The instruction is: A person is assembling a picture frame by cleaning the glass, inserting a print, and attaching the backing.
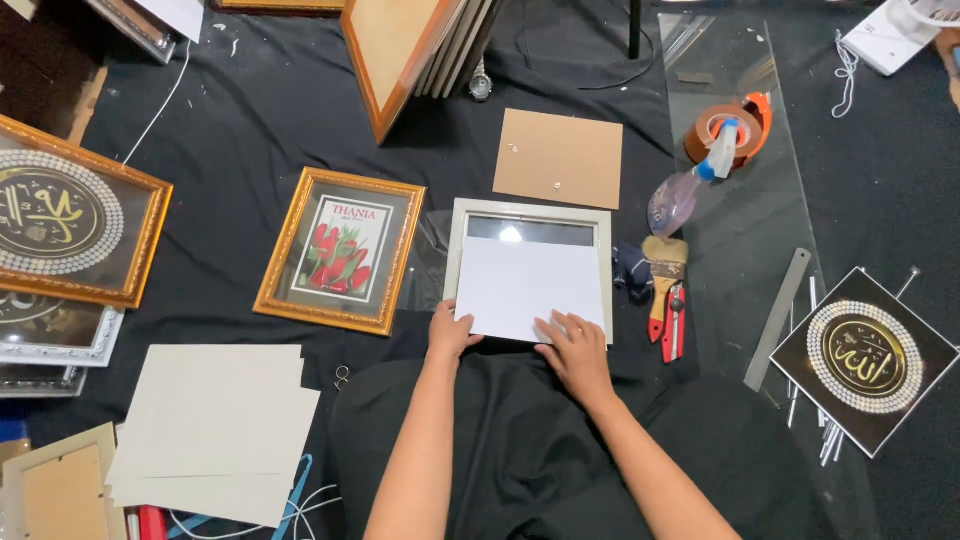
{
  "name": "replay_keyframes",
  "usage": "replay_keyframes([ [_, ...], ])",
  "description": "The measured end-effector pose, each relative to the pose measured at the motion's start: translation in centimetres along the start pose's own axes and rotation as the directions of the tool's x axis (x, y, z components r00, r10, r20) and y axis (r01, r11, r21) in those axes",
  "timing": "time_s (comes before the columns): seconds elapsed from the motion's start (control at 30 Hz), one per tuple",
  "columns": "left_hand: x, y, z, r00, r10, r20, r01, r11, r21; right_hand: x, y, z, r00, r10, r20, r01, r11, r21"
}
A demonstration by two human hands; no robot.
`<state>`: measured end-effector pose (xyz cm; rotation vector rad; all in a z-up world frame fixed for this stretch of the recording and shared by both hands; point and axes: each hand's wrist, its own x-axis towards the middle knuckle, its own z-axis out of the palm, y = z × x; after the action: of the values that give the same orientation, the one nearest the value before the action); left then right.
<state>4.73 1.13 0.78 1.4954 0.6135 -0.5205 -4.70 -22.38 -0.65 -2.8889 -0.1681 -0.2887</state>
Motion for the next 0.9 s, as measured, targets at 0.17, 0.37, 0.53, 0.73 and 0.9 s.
replay_keyframes([
  [0.17, -1.4, 1.5, 0.2, 0.999, 0.031, -0.031, -0.032, 0.999, -0.039, 0.1, 2.4, -0.5, 0.887, 0.457, 0.067, -0.461, 0.872, 0.163],
  [0.37, -1.6, 1.9, 0.3, 0.996, 0.064, -0.055, -0.065, 0.998, -0.023, 0.3, 5.7, -0.3, 0.700, 0.619, 0.356, -0.710, 0.554, 0.435],
  [0.53, -0.2, 0.9, 0.3, 0.994, 0.083, -0.069, -0.080, 0.996, 0.040, 1.0, 6.9, 0.8, 0.678, 0.580, 0.452, -0.735, 0.531, 0.421],
  [0.73, 0.8, 0.3, 0.4, 0.994, 0.098, -0.057, -0.092, 0.991, 0.097, 2.0, 5.5, -1.9, 0.694, 0.453, 0.559, -0.698, 0.612, 0.371],
  [0.9, -1.9, 2.6, 0.8, 0.995, 0.099, 0.006, -0.094, 0.932, 0.349, 2.6, 4.5, -2.6, 0.698, 0.484, 0.528, -0.688, 0.659, 0.305],
])
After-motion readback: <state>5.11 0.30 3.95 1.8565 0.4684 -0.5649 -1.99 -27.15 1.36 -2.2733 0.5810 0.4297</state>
